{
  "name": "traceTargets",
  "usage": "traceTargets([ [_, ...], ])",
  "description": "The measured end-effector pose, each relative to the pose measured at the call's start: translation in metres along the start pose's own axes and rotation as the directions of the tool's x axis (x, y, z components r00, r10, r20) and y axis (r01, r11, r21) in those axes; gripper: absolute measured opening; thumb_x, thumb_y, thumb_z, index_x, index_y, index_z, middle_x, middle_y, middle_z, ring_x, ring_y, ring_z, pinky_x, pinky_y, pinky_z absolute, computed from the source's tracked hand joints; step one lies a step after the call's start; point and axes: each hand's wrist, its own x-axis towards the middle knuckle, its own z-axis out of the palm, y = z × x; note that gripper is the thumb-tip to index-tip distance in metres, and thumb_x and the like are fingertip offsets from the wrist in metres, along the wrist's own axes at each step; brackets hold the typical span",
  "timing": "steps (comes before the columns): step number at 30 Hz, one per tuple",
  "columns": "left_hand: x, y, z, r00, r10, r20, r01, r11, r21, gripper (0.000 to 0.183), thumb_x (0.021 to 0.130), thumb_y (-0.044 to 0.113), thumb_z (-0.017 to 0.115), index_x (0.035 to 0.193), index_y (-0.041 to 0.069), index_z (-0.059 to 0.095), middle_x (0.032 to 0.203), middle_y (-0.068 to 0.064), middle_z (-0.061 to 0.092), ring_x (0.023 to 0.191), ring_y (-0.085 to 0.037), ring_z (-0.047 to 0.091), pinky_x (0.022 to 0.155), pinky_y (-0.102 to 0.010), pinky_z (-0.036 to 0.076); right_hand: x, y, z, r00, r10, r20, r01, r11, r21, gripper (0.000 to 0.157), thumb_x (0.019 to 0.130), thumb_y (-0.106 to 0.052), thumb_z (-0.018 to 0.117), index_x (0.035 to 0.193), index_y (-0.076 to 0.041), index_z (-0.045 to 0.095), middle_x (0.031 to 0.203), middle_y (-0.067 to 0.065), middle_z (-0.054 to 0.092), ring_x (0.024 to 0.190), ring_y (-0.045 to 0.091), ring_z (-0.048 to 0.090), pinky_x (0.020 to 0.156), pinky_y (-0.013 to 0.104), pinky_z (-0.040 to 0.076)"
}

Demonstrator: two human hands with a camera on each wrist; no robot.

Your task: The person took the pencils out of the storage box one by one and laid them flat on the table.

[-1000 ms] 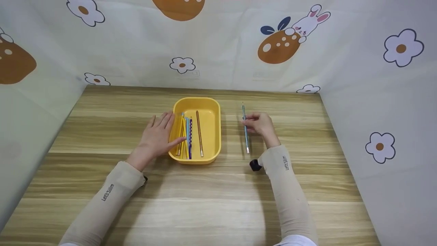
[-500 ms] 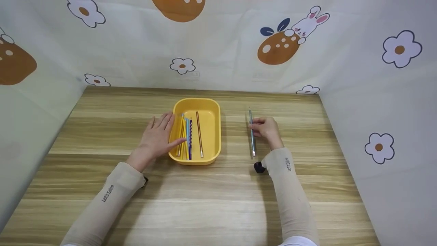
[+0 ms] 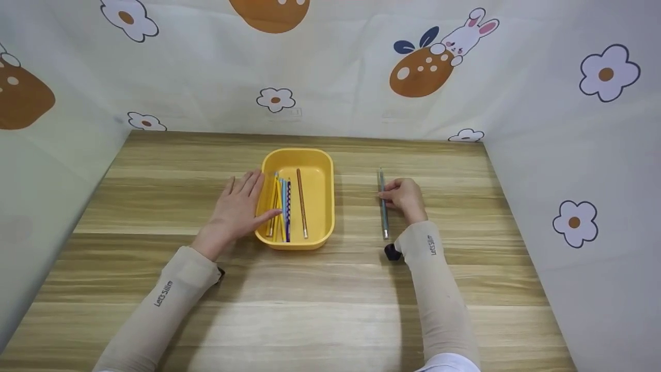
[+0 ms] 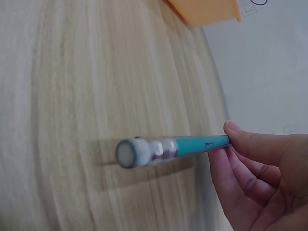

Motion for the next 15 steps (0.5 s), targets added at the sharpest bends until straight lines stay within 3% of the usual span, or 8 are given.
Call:
traceTargets([
  [5,-0.0001,0.0012,-0.0002,1.0,0.003,-0.002,-0.003,1.0,0.005,0.101,0.083,0.079,0.027,0.152,0.008,0.007,0.158,-0.012,0.009,0.145,-0.028,0.01,0.116,-0.05,-0.003,0.0027,0.0009,0.0011,0.999,0.032,-0.004,-0.032,0.999,-0.027,0.034,0.08,-0.004,0.072,0.108,0.007,0.057,0.076,-0.004,0.063,0.067,0.005,0.064,0.069,0.022,0.057],
  [15,0.0002,-0.0004,0.0015,1.0,-0.011,0.0,0.011,1.0,0.028,0.1,0.083,0.079,0.025,0.152,0.009,0.006,0.159,-0.011,0.007,0.145,-0.027,0.01,0.117,-0.05,0.001,0.0061,0.0005,0.0039,1.0,0.012,-0.027,-0.015,0.994,-0.11,0.027,0.079,-0.007,0.075,0.098,0.002,0.058,0.087,0.004,0.06,0.068,0.006,0.063,0.067,0.023,0.057],
])
